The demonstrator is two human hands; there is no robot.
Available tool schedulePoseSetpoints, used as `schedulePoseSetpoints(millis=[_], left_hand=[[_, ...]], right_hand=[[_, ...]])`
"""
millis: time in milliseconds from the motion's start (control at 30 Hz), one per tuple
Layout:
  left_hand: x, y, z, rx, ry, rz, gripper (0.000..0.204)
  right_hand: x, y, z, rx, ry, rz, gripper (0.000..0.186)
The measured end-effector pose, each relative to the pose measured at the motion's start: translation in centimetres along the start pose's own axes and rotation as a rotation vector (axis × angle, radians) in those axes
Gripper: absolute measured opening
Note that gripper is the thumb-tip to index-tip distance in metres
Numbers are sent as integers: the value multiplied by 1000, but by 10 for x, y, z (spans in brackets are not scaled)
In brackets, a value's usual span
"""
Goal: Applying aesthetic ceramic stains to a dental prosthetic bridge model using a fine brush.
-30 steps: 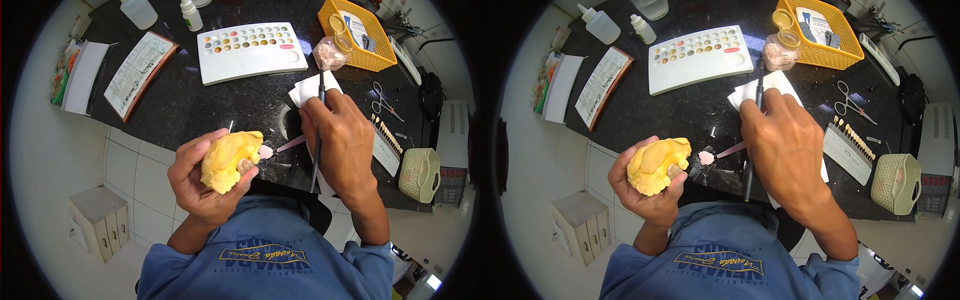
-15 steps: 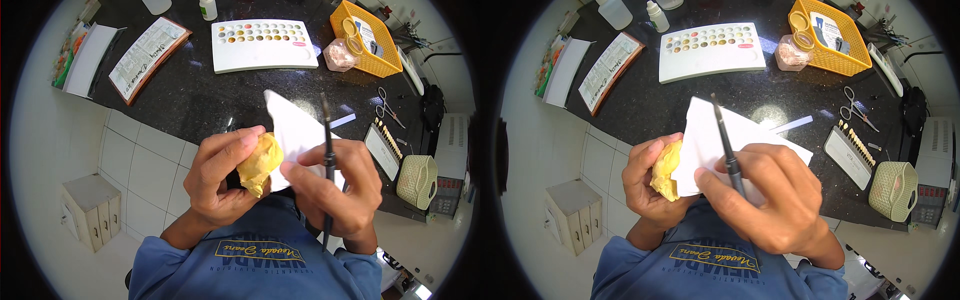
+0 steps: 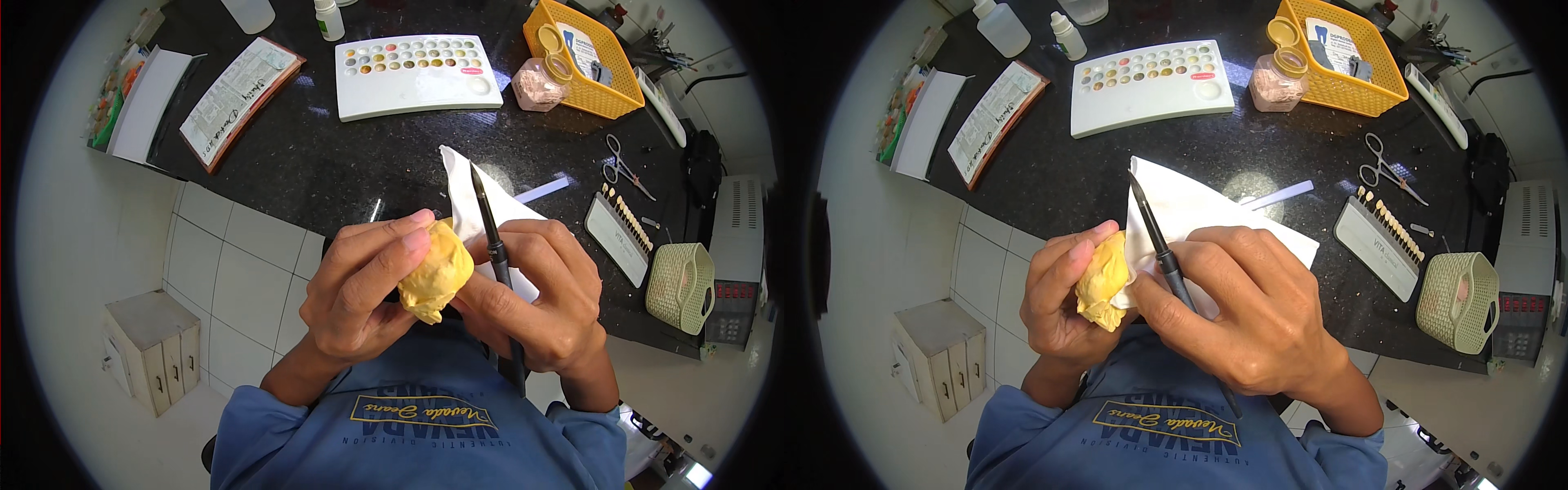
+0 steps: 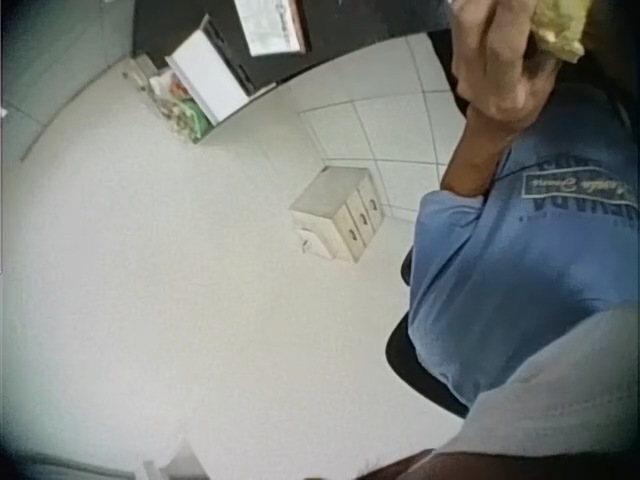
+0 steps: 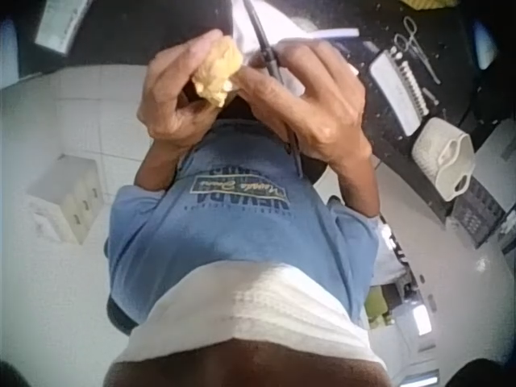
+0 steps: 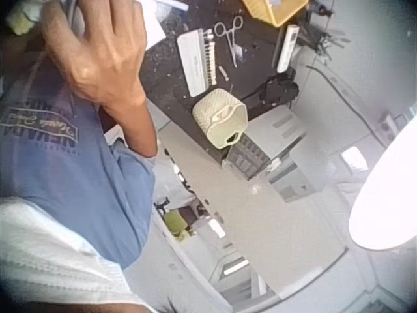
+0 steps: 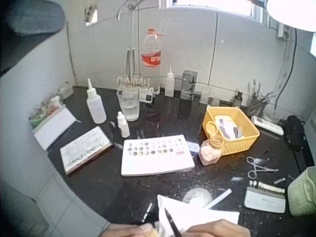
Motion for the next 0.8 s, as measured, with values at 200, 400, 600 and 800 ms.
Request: schedulePoseSetpoints(millis=[200,400,600,800], left_hand=[[1,6,11,27,22,-60,56],[0,9,14,-9,12,-37,56],[-4,15,15,-116,25,-43,70],[-9,18,16,-74,52,-24,70]], right_hand=[[4,7,-2,-18,29,4,27],[4,13,-3,0,7,21,28],[20,31,-30,329,31,282,23],[33,57,-100,911,365,596,13]])
Point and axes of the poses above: each hand's wrist, its own y-axis away from the middle knuckle, its own z-axis out of the palm, x = y × z, the point moved 4 cm from there along -y, towards the middle knuckle
